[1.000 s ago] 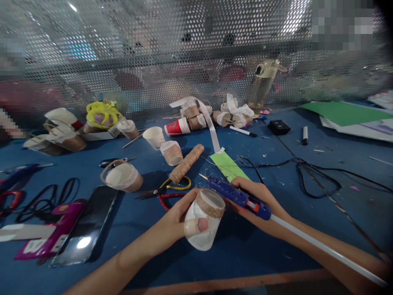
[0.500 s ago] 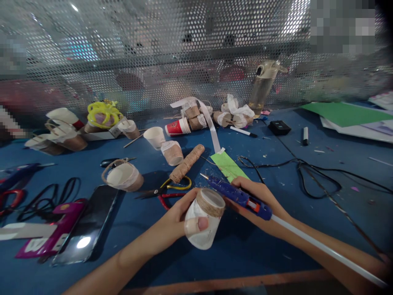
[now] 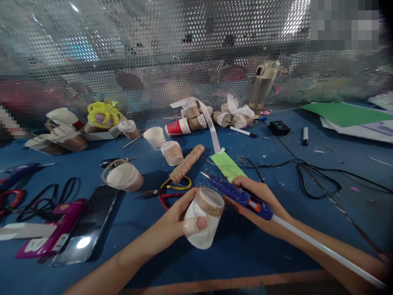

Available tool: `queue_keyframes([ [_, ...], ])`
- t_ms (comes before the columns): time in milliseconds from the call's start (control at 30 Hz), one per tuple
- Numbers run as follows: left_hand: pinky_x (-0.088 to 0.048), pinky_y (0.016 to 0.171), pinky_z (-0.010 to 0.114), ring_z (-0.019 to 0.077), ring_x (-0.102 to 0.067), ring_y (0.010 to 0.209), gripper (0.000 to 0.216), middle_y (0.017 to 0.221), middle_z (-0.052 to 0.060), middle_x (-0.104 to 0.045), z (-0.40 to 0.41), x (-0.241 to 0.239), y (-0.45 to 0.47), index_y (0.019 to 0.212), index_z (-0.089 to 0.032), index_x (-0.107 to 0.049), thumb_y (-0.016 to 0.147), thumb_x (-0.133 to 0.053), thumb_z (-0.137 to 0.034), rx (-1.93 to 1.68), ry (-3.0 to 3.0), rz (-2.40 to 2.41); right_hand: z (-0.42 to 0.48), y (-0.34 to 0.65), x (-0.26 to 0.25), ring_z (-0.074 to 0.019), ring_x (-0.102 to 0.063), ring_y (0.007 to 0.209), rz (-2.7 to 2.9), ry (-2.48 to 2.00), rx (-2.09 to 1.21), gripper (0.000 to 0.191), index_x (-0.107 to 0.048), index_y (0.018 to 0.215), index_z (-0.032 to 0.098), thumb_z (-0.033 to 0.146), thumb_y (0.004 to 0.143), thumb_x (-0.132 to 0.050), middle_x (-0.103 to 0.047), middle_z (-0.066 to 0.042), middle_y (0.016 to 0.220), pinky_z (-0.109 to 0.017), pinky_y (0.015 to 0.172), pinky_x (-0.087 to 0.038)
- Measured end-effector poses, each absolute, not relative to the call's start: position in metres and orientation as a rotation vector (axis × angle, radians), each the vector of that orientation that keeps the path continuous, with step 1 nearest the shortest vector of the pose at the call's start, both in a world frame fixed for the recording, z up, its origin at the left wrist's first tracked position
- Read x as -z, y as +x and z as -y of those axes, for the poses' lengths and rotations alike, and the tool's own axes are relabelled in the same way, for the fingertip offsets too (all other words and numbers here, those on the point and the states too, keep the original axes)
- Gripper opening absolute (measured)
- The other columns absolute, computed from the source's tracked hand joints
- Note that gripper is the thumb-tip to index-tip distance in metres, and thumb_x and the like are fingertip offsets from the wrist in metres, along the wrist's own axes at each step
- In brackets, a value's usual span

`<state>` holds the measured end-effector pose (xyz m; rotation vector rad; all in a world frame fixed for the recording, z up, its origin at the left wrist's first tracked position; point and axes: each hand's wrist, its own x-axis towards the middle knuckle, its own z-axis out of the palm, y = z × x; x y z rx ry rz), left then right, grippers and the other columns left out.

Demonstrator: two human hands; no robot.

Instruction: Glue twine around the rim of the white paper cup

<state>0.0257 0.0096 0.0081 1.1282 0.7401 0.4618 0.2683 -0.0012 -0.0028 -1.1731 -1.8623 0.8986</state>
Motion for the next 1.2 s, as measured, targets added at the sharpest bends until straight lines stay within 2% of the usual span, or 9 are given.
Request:
queue_keyframes([
  [300, -0.045, 0.076, 0.030, 0.0209, -0.060, 0.088, 0.057, 0.101, 0.005, -0.064, -0.0099, -0.0071, 0.0262, 0.121, -0.022, -0.053, 0.075, -0.072, -0.049, -0.499, 1.127, -0.746, 0.0016, 0.2681, 0.0035, -0.0109, -0.047, 0.062, 1.842, -1.190, -0.870, 0.013, -0.052, 0.081, 0.019, 0.023, 0.082, -0.065, -0.057, 0.002, 0.073, -0.022, 0.057, -0.036],
  [500, -0.043, 0.079, 0.025, 0.0180, -0.055, 0.094, 0.059, 0.106, 0.002, -0.062, -0.0094, -0.0037, 0.0261, 0.124, -0.025, -0.055, 0.073, -0.076, -0.044, -0.587, 1.089, -0.731, 0.0017, 0.2690, 0.0026, -0.0107, -0.048, 0.062, 1.848, -1.174, -0.887, 0.013, -0.052, 0.084, 0.020, 0.019, 0.082, -0.065, -0.057, 0.003, 0.073, -0.022, 0.058, -0.037],
  [633, -0.043, 0.078, 0.025, 0.0175, -0.056, 0.091, 0.057, 0.103, 0.001, -0.062, -0.0089, -0.0029, 0.0253, 0.123, -0.025, -0.055, 0.073, -0.075, -0.045, -0.576, 1.102, -0.735, 0.0018, 0.2703, 0.0038, -0.0106, -0.045, 0.062, 1.847, -1.168, -0.910, 0.015, -0.050, 0.084, 0.020, 0.020, 0.083, -0.065, -0.054, 0.004, 0.072, -0.022, 0.058, -0.036],
  [867, -0.045, 0.078, 0.029, 0.0204, -0.059, 0.090, 0.055, 0.103, 0.004, -0.064, -0.0100, -0.0031, 0.0245, 0.123, -0.024, -0.053, 0.076, -0.072, -0.046, -0.524, 1.134, -0.738, 0.0032, 0.2699, 0.0087, -0.0100, -0.040, 0.060, 1.820, -1.182, -0.875, 0.019, -0.048, 0.081, 0.021, 0.023, 0.081, -0.067, -0.050, 0.005, 0.071, -0.022, 0.055, -0.034],
  [1200, -0.047, 0.077, 0.033, 0.0236, -0.063, 0.090, 0.056, 0.101, 0.007, -0.068, -0.0110, -0.0043, 0.0260, 0.123, -0.021, -0.052, 0.077, -0.071, -0.046, -0.507, 1.135, -0.731, 0.0014, 0.2691, 0.0087, -0.0109, -0.045, 0.061, 1.820, -1.173, -0.874, 0.015, -0.051, 0.082, 0.020, 0.024, 0.082, -0.066, -0.056, 0.003, 0.072, -0.023, 0.055, -0.035],
])
